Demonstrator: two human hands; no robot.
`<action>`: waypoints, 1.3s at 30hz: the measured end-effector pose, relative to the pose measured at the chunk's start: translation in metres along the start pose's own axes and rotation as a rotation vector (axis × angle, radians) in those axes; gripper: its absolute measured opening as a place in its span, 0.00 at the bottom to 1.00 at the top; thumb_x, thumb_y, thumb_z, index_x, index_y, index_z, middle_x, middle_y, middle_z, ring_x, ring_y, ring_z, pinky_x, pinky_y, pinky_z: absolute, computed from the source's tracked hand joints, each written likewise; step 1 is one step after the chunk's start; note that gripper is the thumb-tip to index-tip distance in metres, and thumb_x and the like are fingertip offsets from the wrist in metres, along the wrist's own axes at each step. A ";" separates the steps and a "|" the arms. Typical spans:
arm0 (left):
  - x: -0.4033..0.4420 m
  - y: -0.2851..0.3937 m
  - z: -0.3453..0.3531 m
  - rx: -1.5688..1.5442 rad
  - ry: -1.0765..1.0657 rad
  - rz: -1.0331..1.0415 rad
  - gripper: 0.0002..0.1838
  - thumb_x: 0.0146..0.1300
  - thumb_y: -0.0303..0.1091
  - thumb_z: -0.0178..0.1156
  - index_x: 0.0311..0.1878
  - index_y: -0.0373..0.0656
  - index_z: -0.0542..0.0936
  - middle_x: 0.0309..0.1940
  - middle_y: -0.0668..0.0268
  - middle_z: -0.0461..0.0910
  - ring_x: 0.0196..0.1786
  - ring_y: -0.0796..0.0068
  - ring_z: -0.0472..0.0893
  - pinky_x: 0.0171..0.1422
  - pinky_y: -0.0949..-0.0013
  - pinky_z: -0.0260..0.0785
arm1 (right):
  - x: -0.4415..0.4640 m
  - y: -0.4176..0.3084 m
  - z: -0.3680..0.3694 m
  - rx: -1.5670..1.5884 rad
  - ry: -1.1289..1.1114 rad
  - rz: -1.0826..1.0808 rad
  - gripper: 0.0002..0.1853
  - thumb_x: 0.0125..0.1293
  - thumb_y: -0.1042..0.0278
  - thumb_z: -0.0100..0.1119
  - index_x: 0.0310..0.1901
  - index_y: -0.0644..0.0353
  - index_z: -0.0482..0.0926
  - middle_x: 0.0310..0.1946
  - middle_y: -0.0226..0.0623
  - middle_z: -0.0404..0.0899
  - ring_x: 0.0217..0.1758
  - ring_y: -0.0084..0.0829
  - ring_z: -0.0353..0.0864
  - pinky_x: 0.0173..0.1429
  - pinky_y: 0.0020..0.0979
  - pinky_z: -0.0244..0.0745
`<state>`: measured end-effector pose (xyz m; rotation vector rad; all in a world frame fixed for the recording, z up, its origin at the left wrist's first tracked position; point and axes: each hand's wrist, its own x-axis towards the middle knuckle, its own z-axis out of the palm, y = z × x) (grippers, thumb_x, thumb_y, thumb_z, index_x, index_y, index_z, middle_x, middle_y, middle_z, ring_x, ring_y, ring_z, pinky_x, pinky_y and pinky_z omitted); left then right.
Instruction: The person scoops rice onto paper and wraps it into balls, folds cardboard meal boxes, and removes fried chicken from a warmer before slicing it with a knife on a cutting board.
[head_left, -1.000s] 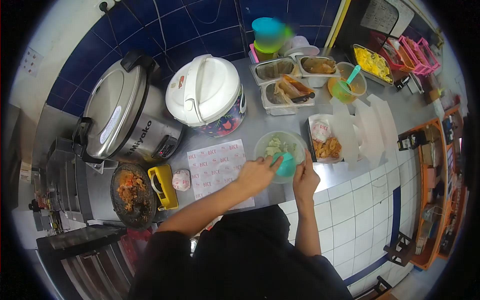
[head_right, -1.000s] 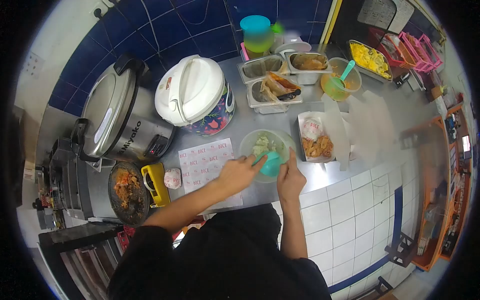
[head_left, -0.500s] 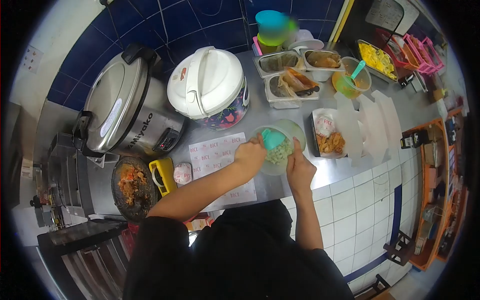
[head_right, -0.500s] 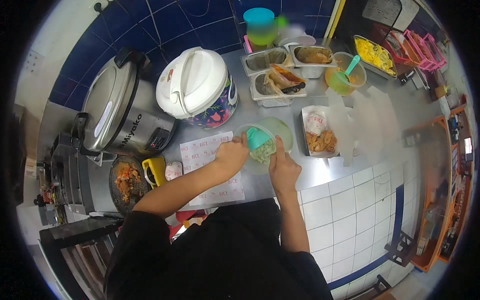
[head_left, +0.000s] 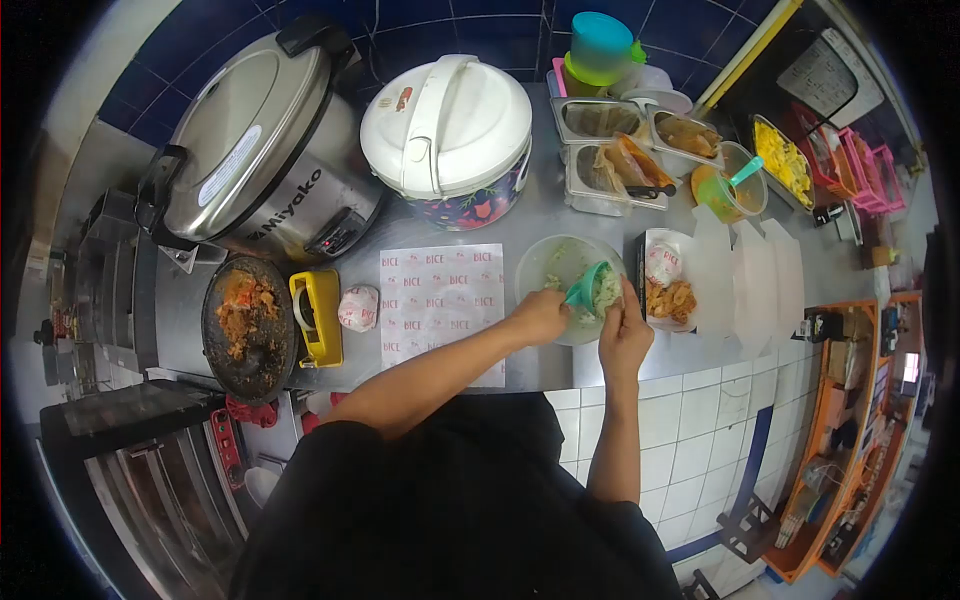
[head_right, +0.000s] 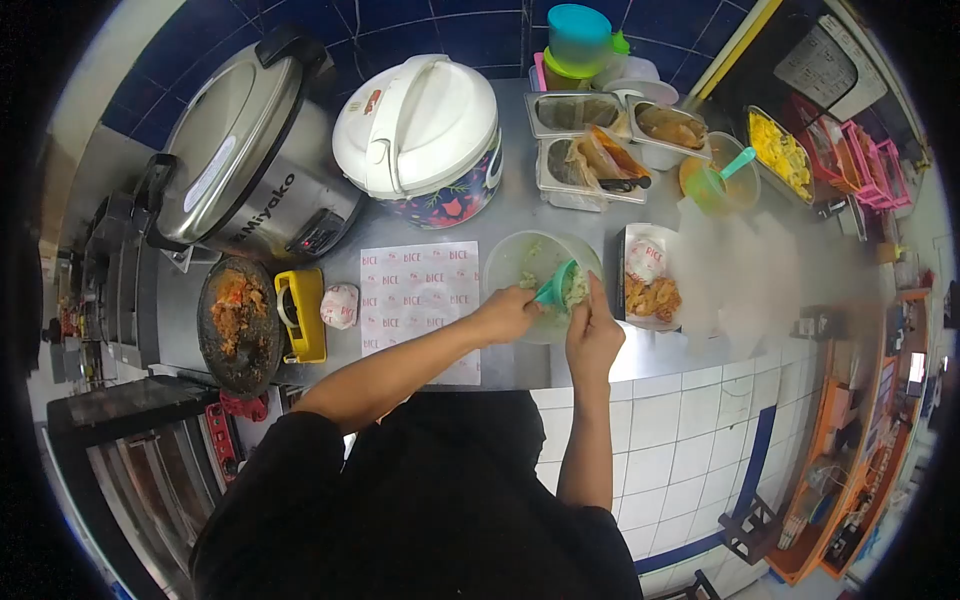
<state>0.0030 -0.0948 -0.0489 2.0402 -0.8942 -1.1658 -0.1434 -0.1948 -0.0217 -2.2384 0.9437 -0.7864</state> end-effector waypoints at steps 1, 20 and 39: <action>-0.004 0.002 -0.009 -0.077 -0.069 -0.053 0.16 0.74 0.39 0.55 0.48 0.36 0.86 0.35 0.45 0.85 0.39 0.46 0.86 0.42 0.50 0.76 | 0.000 -0.005 -0.002 -0.032 -0.011 -0.015 0.25 0.69 0.72 0.59 0.68 0.52 0.78 0.23 0.48 0.81 0.21 0.38 0.82 0.29 0.36 0.76; -0.016 0.041 -0.063 0.927 0.402 0.723 0.33 0.56 0.29 0.63 0.70 0.55 0.78 0.45 0.62 0.82 0.39 0.63 0.86 0.35 0.61 0.82 | 0.033 0.000 -0.007 -0.053 -0.078 -0.168 0.26 0.65 0.76 0.59 0.66 0.52 0.80 0.27 0.48 0.83 0.26 0.46 0.85 0.34 0.41 0.79; -0.043 0.033 -0.052 1.102 0.019 0.228 0.20 0.64 0.30 0.59 0.59 0.41 0.82 0.39 0.53 0.87 0.42 0.56 0.90 0.36 0.57 0.84 | 0.005 -0.016 -0.028 -0.058 -0.069 -0.026 0.21 0.67 0.73 0.59 0.62 0.57 0.82 0.24 0.50 0.81 0.25 0.49 0.84 0.33 0.44 0.78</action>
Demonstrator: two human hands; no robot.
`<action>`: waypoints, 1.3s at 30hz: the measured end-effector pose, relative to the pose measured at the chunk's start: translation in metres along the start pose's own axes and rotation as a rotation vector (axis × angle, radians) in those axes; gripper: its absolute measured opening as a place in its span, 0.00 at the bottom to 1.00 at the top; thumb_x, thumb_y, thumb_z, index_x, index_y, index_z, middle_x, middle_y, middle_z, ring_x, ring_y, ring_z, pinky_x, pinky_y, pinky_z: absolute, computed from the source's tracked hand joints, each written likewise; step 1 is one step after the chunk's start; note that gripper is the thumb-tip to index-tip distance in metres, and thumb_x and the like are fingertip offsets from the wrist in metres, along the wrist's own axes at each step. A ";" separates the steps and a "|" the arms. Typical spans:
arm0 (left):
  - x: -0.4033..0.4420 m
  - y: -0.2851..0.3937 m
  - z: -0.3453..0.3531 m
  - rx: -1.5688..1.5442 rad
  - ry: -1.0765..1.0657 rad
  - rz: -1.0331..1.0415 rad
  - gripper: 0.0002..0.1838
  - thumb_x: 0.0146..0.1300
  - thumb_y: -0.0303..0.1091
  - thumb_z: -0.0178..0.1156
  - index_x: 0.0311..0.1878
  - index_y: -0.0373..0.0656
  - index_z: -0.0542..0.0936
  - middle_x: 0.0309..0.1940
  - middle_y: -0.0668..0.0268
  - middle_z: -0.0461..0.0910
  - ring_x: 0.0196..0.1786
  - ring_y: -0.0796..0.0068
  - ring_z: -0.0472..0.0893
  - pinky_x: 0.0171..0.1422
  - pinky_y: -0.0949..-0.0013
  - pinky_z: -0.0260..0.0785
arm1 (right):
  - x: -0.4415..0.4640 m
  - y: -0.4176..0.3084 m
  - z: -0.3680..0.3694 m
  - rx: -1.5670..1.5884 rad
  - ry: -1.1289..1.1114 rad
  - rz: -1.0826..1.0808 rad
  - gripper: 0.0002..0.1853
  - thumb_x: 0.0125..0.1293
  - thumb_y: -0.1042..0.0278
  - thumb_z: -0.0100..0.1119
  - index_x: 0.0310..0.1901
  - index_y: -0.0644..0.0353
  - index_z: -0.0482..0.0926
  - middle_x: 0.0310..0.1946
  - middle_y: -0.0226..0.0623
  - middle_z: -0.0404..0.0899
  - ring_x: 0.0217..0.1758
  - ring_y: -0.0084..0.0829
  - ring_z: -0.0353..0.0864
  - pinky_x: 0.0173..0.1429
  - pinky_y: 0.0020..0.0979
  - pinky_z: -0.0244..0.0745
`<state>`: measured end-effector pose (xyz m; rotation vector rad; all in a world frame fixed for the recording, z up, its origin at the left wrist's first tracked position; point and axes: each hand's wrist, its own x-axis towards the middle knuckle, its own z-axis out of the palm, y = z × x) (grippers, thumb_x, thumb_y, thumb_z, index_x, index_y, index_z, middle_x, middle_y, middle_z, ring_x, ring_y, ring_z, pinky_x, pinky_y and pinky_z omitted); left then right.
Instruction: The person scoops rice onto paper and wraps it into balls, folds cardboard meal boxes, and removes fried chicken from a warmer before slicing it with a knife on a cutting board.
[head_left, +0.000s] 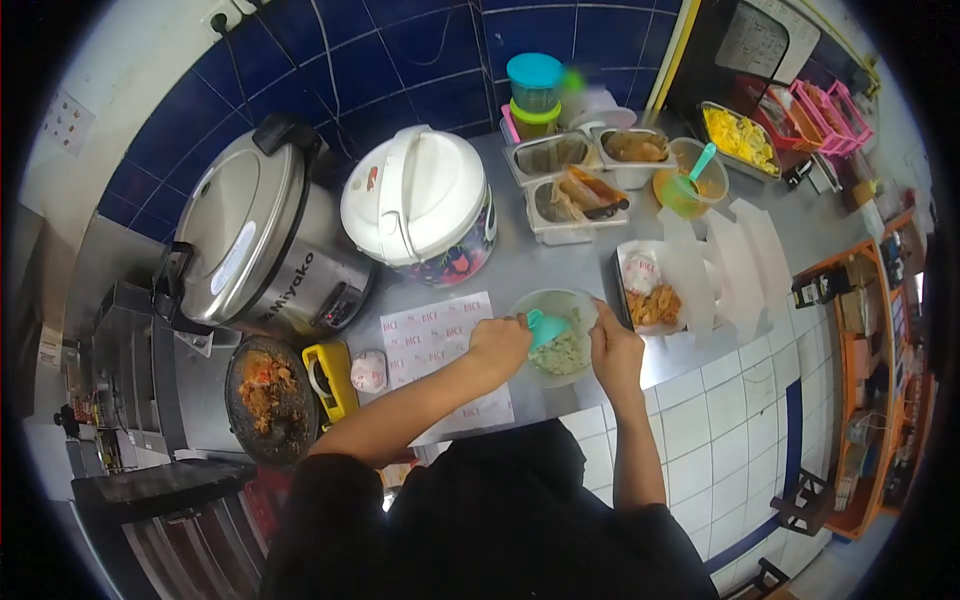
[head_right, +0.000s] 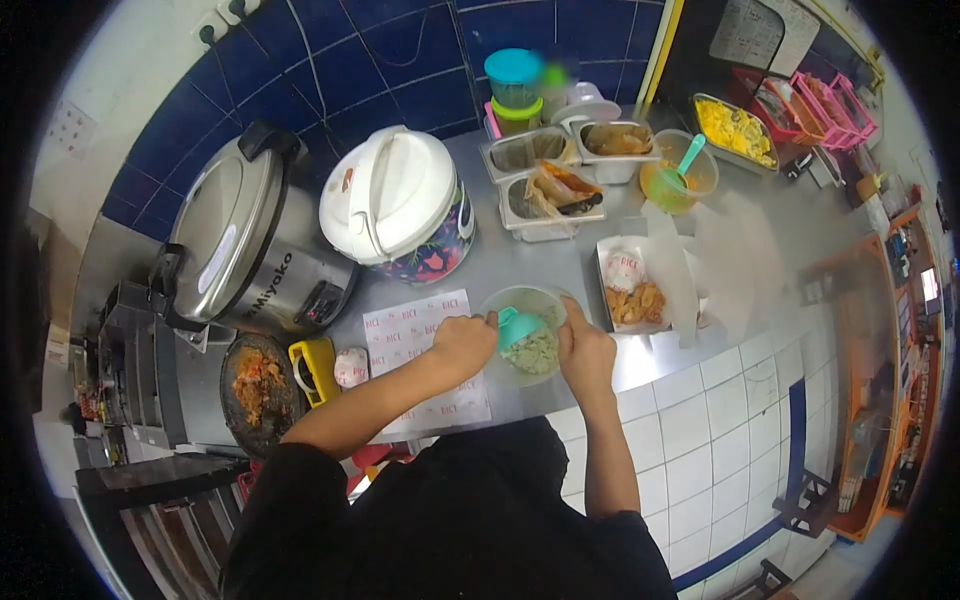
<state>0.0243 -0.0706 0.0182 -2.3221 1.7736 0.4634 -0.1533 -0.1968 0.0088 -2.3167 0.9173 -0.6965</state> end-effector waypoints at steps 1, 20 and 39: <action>0.000 -0.003 0.003 -0.024 -0.053 0.041 0.19 0.65 0.30 0.58 0.59 0.40 0.82 0.39 0.52 0.87 0.42 0.55 0.90 0.36 0.55 0.83 | 0.001 0.001 0.006 -0.018 0.000 -0.011 0.21 0.67 0.72 0.59 0.62 0.56 0.82 0.23 0.50 0.81 0.24 0.49 0.83 0.32 0.45 0.77; -0.016 0.032 0.055 -1.607 -0.122 -0.120 0.16 0.79 0.43 0.54 0.52 0.41 0.83 0.25 0.73 0.71 0.20 0.82 0.67 0.22 0.73 0.59 | 0.023 -0.055 -0.004 -0.517 -0.275 -0.340 0.24 0.64 0.65 0.60 0.63 0.58 0.80 0.21 0.39 0.84 0.20 0.39 0.85 0.24 0.39 0.78; -0.048 0.009 0.087 -2.051 0.028 -0.198 0.13 0.81 0.40 0.53 0.59 0.45 0.79 0.32 0.71 0.72 0.22 0.85 0.66 0.23 0.79 0.53 | 0.006 -0.104 0.006 -0.493 -0.202 -0.699 0.30 0.57 0.62 0.64 0.64 0.60 0.79 0.22 0.33 0.82 0.24 0.34 0.87 0.42 0.44 0.89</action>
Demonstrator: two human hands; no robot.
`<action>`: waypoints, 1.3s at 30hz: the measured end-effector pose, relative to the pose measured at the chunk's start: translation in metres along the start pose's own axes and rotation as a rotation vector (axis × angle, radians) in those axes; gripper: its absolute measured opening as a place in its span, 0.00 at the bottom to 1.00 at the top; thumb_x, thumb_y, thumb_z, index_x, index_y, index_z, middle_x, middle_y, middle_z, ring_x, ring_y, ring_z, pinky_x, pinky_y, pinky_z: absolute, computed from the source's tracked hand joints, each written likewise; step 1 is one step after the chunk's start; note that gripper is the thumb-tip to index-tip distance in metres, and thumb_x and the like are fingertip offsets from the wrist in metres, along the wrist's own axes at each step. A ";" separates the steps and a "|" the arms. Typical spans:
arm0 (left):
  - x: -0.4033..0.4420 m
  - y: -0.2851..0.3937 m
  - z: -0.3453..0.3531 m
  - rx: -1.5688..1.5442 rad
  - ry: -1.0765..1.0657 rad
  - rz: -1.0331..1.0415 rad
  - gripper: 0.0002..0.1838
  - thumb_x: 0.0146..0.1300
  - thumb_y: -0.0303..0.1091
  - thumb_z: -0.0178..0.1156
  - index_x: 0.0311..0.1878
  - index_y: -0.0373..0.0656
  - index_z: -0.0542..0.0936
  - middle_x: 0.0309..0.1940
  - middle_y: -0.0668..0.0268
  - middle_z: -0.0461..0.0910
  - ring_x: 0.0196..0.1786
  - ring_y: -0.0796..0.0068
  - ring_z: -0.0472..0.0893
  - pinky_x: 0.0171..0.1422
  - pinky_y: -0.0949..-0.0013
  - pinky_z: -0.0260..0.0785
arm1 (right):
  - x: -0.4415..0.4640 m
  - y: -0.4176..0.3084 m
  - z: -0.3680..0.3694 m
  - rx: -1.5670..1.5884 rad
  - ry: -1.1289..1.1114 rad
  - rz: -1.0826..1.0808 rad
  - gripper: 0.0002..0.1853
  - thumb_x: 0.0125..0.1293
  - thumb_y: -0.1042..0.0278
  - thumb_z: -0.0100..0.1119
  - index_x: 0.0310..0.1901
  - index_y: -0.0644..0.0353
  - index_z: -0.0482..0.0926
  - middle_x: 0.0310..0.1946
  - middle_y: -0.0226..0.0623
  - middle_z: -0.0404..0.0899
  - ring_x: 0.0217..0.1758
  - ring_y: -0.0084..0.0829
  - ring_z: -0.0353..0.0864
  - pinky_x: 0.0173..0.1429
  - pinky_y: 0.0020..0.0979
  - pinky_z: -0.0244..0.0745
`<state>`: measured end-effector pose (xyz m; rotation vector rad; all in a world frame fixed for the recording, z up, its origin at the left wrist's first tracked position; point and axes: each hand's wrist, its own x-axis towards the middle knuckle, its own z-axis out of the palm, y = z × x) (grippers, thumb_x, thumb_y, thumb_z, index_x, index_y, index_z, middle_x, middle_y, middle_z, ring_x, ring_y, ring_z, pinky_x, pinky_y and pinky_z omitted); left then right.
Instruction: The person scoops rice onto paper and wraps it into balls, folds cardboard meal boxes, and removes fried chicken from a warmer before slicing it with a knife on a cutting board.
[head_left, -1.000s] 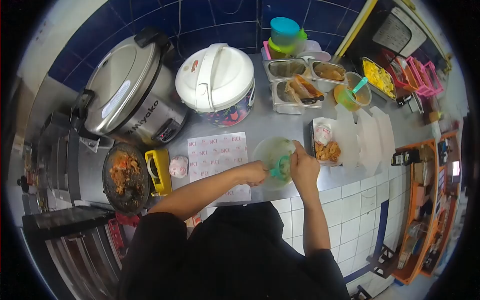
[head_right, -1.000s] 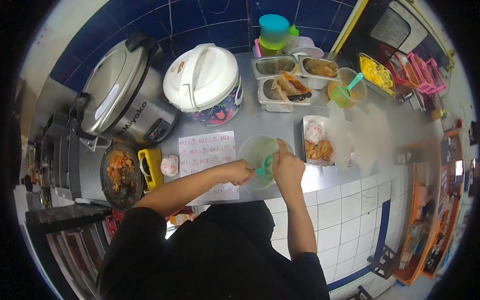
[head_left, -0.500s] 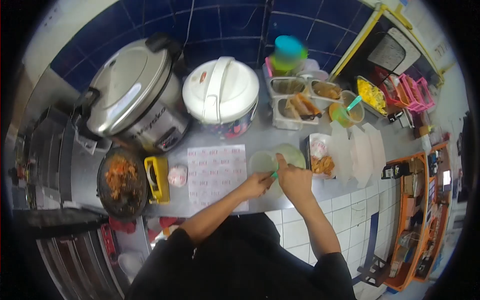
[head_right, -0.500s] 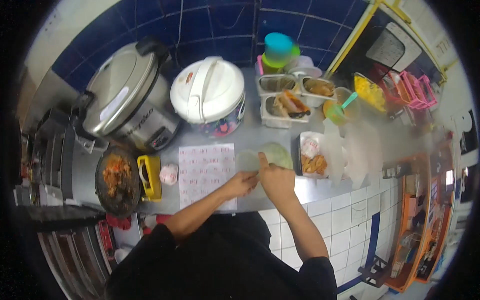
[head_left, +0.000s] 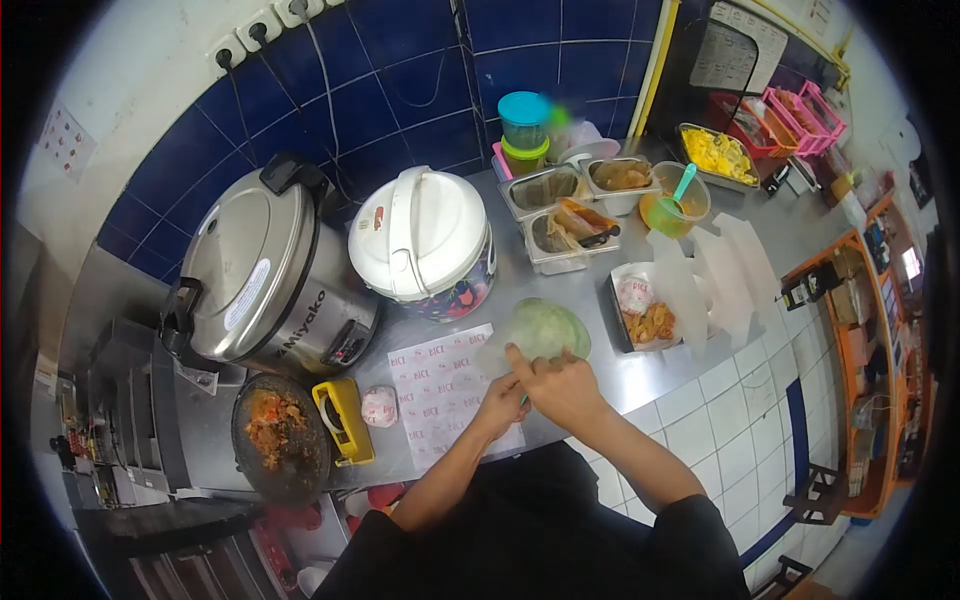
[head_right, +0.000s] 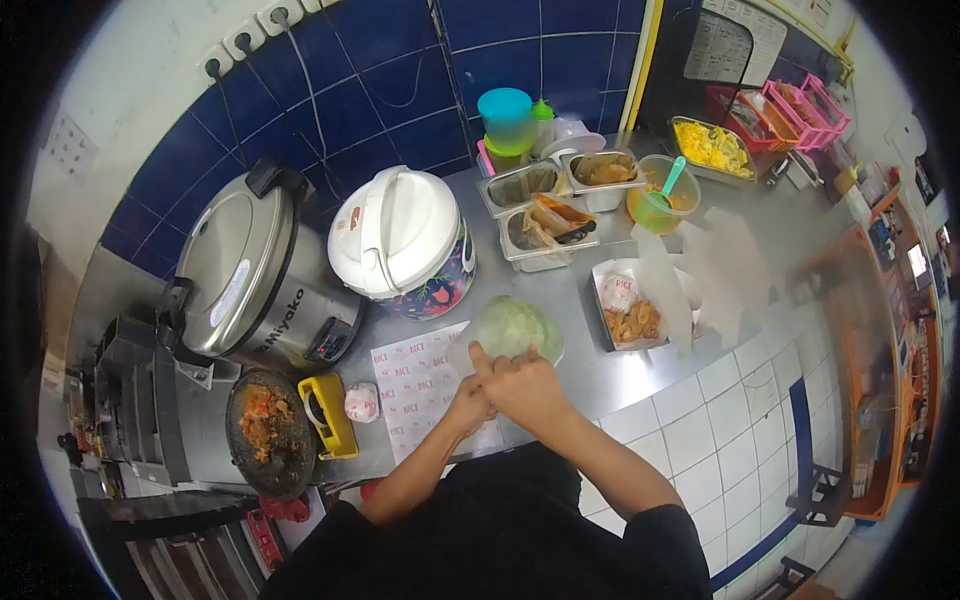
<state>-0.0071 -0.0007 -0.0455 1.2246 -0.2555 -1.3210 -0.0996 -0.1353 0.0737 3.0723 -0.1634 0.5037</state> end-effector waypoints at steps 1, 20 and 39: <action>0.003 0.005 0.002 0.023 0.019 0.006 0.14 0.81 0.40 0.53 0.61 0.45 0.78 0.33 0.71 0.72 0.22 0.85 0.66 0.23 0.79 0.53 | 0.002 0.002 -0.002 0.032 0.006 0.028 0.30 0.57 0.62 0.64 0.64 0.60 0.79 0.22 0.33 0.82 0.24 0.34 0.87 0.42 0.44 0.89; -0.031 0.073 0.011 1.864 0.376 0.745 0.31 0.57 0.30 0.62 0.68 0.53 0.80 0.35 0.63 0.78 0.35 0.61 0.85 0.32 0.58 0.81 | -0.027 0.047 0.042 0.430 -0.020 0.395 0.22 0.65 0.66 0.62 0.61 0.48 0.81 0.24 0.45 0.84 0.25 0.46 0.85 0.32 0.45 0.80; 0.009 0.011 0.019 0.720 0.062 -0.221 0.20 0.75 0.42 0.54 0.50 0.32 0.83 0.38 0.39 0.84 0.41 0.36 0.85 0.49 0.43 0.76 | -0.020 0.047 0.041 0.321 -0.064 0.394 0.21 0.66 0.66 0.61 0.62 0.49 0.81 0.23 0.46 0.83 0.25 0.47 0.85 0.32 0.46 0.78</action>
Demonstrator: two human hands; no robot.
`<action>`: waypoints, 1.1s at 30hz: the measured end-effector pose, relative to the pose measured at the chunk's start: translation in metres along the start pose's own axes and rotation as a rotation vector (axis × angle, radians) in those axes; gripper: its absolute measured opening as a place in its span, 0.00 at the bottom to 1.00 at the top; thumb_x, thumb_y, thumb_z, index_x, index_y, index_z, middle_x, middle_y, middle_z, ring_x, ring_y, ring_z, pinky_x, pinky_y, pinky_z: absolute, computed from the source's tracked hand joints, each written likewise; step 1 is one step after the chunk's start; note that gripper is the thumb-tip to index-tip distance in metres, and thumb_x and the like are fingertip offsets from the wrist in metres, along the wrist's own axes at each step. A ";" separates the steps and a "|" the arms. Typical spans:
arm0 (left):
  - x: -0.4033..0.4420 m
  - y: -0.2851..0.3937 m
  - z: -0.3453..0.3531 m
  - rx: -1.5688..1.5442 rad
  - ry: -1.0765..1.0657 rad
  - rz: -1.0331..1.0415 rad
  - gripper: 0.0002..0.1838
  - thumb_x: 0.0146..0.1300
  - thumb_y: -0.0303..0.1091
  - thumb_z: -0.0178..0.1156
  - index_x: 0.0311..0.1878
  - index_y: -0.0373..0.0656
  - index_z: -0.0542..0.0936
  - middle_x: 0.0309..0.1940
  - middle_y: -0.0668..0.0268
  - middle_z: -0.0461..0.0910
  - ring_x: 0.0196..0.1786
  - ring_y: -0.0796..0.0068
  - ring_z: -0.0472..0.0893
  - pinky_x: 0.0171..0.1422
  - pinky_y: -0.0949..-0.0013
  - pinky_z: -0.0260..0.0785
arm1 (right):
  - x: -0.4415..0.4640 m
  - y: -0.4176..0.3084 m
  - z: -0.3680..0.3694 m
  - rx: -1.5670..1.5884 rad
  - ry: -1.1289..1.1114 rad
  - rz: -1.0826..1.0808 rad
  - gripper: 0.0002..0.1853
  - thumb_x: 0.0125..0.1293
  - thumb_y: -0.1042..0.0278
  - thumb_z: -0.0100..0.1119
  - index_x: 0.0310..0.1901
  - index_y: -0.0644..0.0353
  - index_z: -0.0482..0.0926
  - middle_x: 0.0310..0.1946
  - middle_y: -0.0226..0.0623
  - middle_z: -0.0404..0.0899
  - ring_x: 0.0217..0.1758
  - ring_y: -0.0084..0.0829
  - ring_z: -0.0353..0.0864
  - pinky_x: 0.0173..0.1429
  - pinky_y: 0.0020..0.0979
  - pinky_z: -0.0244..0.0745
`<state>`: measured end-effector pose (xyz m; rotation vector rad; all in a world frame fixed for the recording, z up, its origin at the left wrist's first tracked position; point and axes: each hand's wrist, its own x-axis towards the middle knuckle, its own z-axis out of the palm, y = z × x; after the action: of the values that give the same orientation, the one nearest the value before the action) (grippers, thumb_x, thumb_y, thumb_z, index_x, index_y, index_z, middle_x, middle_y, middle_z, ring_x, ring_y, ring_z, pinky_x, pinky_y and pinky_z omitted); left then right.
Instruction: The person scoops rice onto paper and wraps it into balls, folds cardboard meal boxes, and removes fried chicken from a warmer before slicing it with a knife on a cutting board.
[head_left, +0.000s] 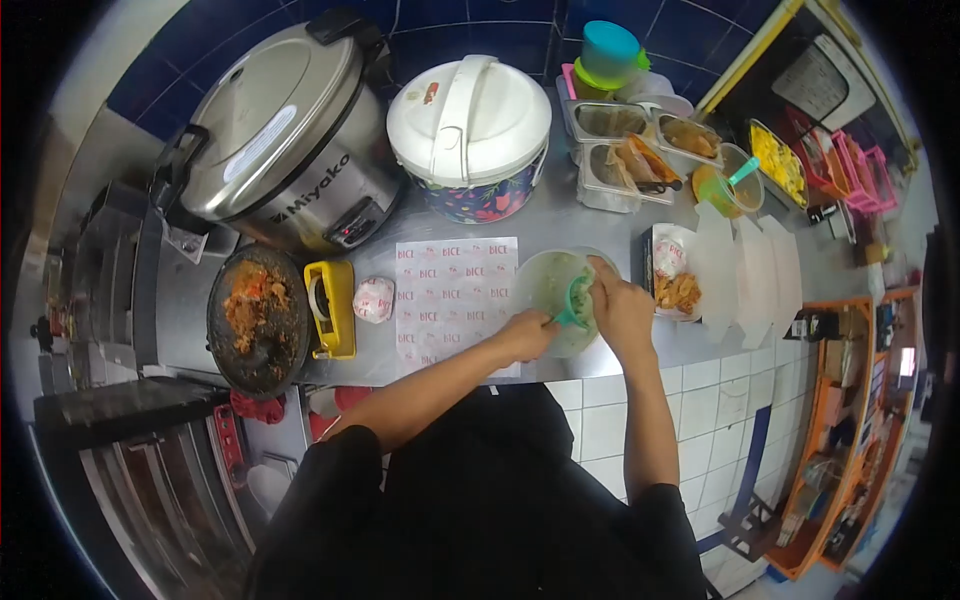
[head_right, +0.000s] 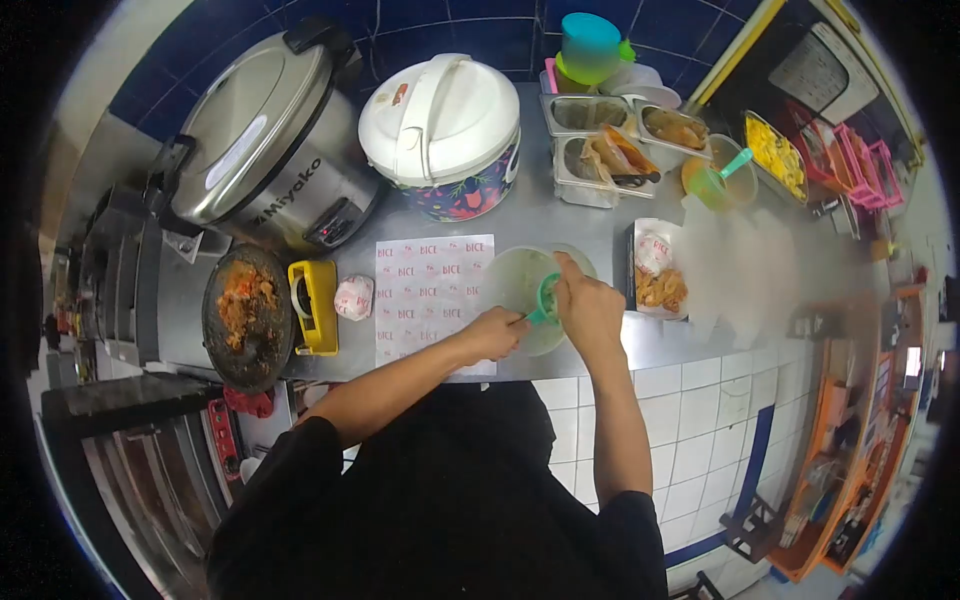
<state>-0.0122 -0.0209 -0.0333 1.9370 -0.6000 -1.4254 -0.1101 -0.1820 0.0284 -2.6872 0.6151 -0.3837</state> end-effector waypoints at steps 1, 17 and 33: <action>0.001 -0.003 0.005 0.117 0.060 0.123 0.20 0.75 0.42 0.53 0.51 0.32 0.82 0.39 0.38 0.84 0.41 0.35 0.85 0.51 0.42 0.76 | 0.000 0.000 -0.004 0.007 -0.010 0.003 0.21 0.67 0.66 0.61 0.62 0.49 0.81 0.23 0.46 0.83 0.26 0.48 0.85 0.32 0.47 0.78; -0.005 -0.018 -0.037 -0.239 -0.234 0.090 0.17 0.80 0.42 0.54 0.52 0.37 0.83 0.25 0.70 0.71 0.21 0.83 0.68 0.24 0.73 0.62 | 0.006 0.002 -0.011 -0.063 -0.017 -0.066 0.19 0.68 0.64 0.61 0.61 0.49 0.82 0.24 0.45 0.85 0.26 0.46 0.86 0.32 0.46 0.78; -0.095 -0.010 -0.071 -0.519 0.068 0.092 0.23 0.82 0.51 0.50 0.46 0.38 0.81 0.26 0.71 0.73 0.21 0.82 0.68 0.23 0.74 0.58 | -0.014 0.072 -0.005 0.128 0.590 0.288 0.10 0.74 0.61 0.61 0.48 0.56 0.85 0.29 0.44 0.84 0.34 0.49 0.86 0.42 0.42 0.79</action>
<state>0.0264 0.0681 0.0361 1.5183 -0.2478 -1.2949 -0.1505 -0.2377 0.0019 -2.3016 1.0788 -1.1045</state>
